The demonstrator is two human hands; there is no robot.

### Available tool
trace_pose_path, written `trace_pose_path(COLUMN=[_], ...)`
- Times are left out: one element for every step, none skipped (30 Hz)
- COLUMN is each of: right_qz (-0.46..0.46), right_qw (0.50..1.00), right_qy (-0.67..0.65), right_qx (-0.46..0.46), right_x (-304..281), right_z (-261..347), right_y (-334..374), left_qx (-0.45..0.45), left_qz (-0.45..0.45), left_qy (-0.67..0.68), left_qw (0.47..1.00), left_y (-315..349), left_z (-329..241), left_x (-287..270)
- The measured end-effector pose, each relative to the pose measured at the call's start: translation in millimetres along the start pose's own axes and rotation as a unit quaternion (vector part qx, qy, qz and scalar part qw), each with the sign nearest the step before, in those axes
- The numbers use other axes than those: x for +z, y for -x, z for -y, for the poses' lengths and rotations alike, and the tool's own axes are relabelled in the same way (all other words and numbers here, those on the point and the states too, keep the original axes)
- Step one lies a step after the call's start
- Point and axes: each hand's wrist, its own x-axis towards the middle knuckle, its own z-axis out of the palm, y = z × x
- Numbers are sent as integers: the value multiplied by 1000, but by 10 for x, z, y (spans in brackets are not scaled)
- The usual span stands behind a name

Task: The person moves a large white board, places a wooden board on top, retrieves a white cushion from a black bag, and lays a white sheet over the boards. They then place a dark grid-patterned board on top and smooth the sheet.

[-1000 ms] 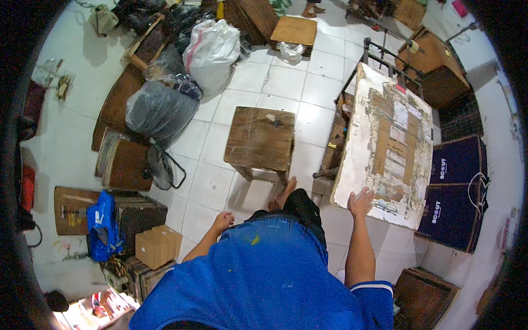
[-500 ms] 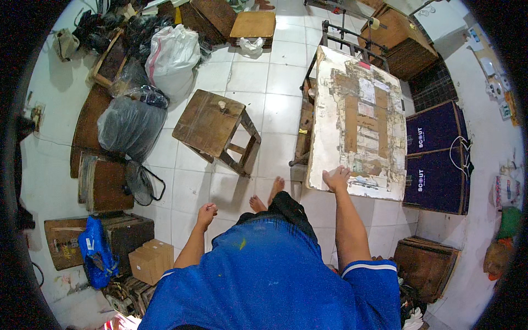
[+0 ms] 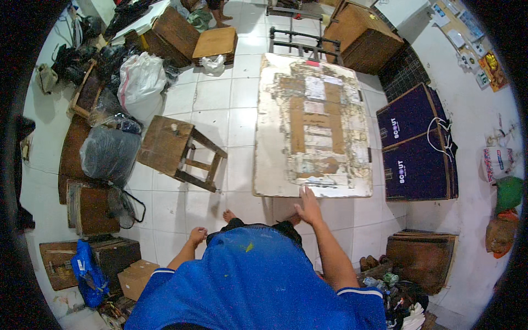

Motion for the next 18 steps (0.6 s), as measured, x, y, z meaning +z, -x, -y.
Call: trace_pose_path(right_qz=[-31, -55, -95, -83, -97, -97, -95, -80, -29, -9, 30, 52, 70, 89, 77, 63, 48, 6], right_qw=[1000, 998, 995, 994, 989, 978, 961, 947, 911, 867, 771, 776, 768, 760, 768, 776, 783, 783], right_qy=[-2, 0, 2, 19, 31, 46, 61, 18, -12, -145, -265, -293, -318, -344, -343, -345, -347, -360], right_qx=[-3, 6, -5, 67, 110, 179, 253, 309, 412, 477, 578, 556, 551, 545, 535, 524, 514, 507], right_x=[-62, -114, -138, -157, -163, -164, -167, -193, -249, -332, -439, -547, -653, -746, -840, -920, -972, -997], right_z=[-147, -306, -481, -692, -925, -1173, -1428, -1682, -1927, -2139, -2319, -2466, -2579, -2672, -2767, -2859, -2930, -2994], right_y=[227, 445, 632, 814, 1020, 1219, 1408, 1597, 1746, 1862, 1967, 2043, 2092, 2097, 2036, 1935, 1822, 1680], left_qx=[-25, -31, -3, -4, -7, 5, 4, 1, 25, 47, 131, 179, 209, 212, 249, 227, 194, 183], left_qz=[-5, 17, 23, 31, 38, 73, 99, 125, 83, 33, 1, -31, -41, -49, -69, -81, -93, -113], left_qy=[15, -4, 3, 11, 18, 32, 52, 71, 94, 131, 91, 57, 54, 50, 52, 57, 22, -14], left_qw=[1000, 999, 1000, 999, 999, 997, 994, 990, 992, 990, 987, 982, 976, 975, 965, 969, 976, 976], left_y=[25, 26, 28, 24, 29, 31, 12, 14, 40, 63, 58, 65, 96, 125, 142, 117, 75, 35], left_z=[-120, -276, -446, -630, -816, -1023, -1263, -1503, -1750, -2014, -2293, -2538, -2728, -2869, -2969, -3063, -3130, -3167], left_x=[84, 212, 399, 601, 805, 997, 1157, 1309, 1489, 1639, 1708, 1764, 1834, 1915, 1973, 2005, 2031, 2050])
